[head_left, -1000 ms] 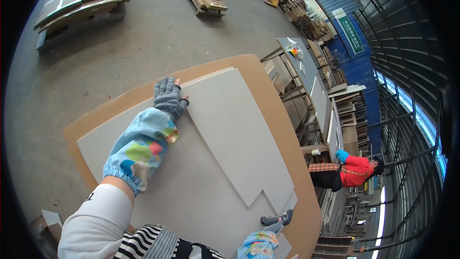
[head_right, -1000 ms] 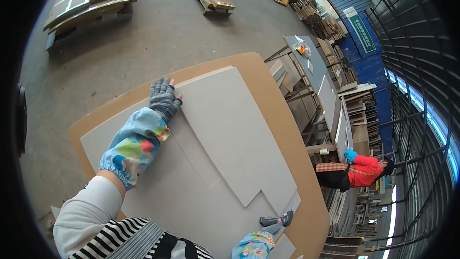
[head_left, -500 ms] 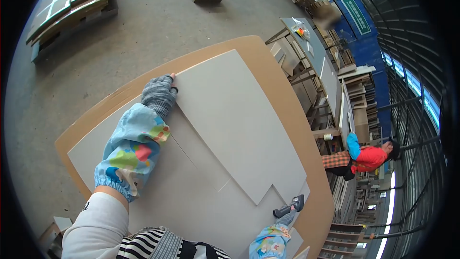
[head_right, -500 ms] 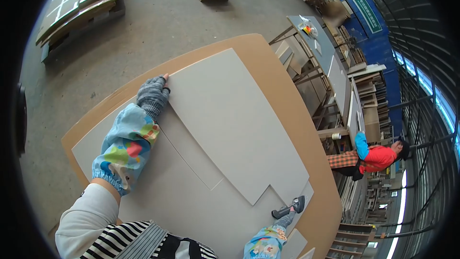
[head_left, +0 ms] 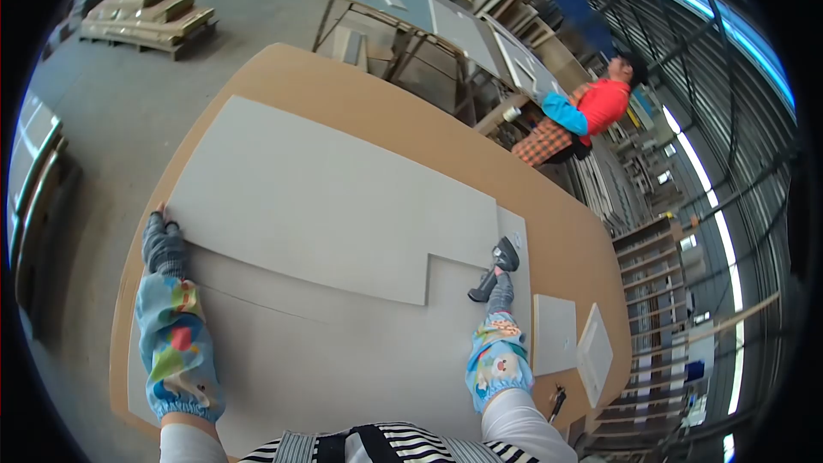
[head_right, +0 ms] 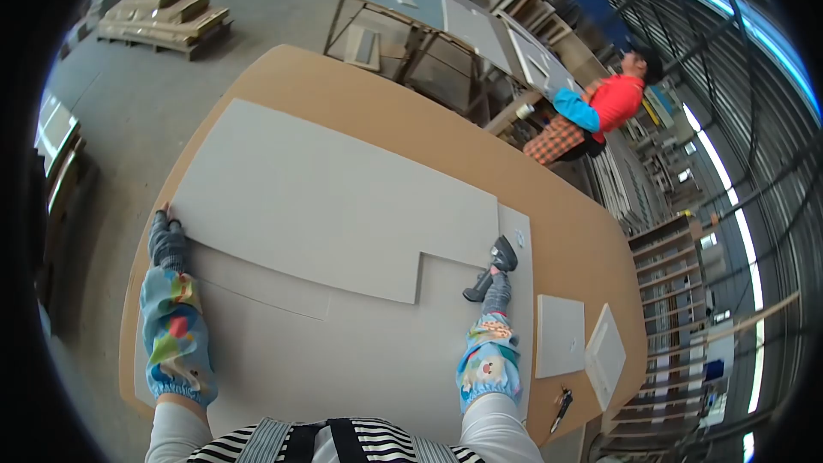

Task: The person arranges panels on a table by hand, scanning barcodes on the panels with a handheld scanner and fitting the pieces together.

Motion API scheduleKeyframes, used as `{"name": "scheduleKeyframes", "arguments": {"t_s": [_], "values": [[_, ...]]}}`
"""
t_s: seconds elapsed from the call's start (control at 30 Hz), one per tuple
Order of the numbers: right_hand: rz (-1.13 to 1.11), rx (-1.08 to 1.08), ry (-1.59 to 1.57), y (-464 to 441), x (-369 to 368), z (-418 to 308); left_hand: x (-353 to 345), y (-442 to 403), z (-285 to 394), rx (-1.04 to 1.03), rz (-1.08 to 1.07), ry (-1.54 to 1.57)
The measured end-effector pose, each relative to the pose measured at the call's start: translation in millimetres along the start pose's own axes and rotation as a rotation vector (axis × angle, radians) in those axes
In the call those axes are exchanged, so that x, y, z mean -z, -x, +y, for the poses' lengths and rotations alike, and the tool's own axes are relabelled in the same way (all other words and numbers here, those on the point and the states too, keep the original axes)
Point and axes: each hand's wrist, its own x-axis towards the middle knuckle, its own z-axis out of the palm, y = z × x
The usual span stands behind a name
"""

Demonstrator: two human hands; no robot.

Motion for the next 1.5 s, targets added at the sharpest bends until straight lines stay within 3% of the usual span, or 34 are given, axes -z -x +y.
{"name": "scheduleKeyframes", "arguments": {"t_s": [0.37,0.5,0.57,0.63,0.8,0.9,1.0,1.03,1.1,1.17,1.37,1.5], "values": [[-0.012,0.053,0.159,-5,5,9,2,-10,5,-0.075,-0.027,-0.107],[0.063,0.096,-0.096,25,8,18,15,-5,22,-0.041,-0.073,-0.298],[0.079,0.15,-0.063,45,23,39,6,-9,3,-0.159,-0.063,-0.245],[0.004,0.045,-0.031,83,37,48,18,2,15,-0.229,0.072,-0.341],[-0.241,-0.027,-0.004,214,48,18,6,41,1,-0.479,0.218,-0.203],[-0.347,-0.093,0.05,238,68,25,16,118,5,-0.651,0.082,-0.081],[-0.448,-0.034,0.059,246,69,32,69,210,33,-0.657,-0.174,0.125],[-0.46,-0.053,0.056,248,69,30,58,230,13,-0.791,-0.208,0.183],[-0.546,-0.063,0.084,248,67,19,85,284,24,-0.889,-0.314,0.137],[-0.597,-0.09,0.097,248,72,13,128,327,51,-0.949,-0.576,-0.068],[-0.599,-0.185,-0.228,256,116,18,157,400,72,-0.917,-0.631,-0.139],[-0.413,-0.192,-0.36,238,197,14,152,423,63,-0.889,-0.539,-0.151]]}}
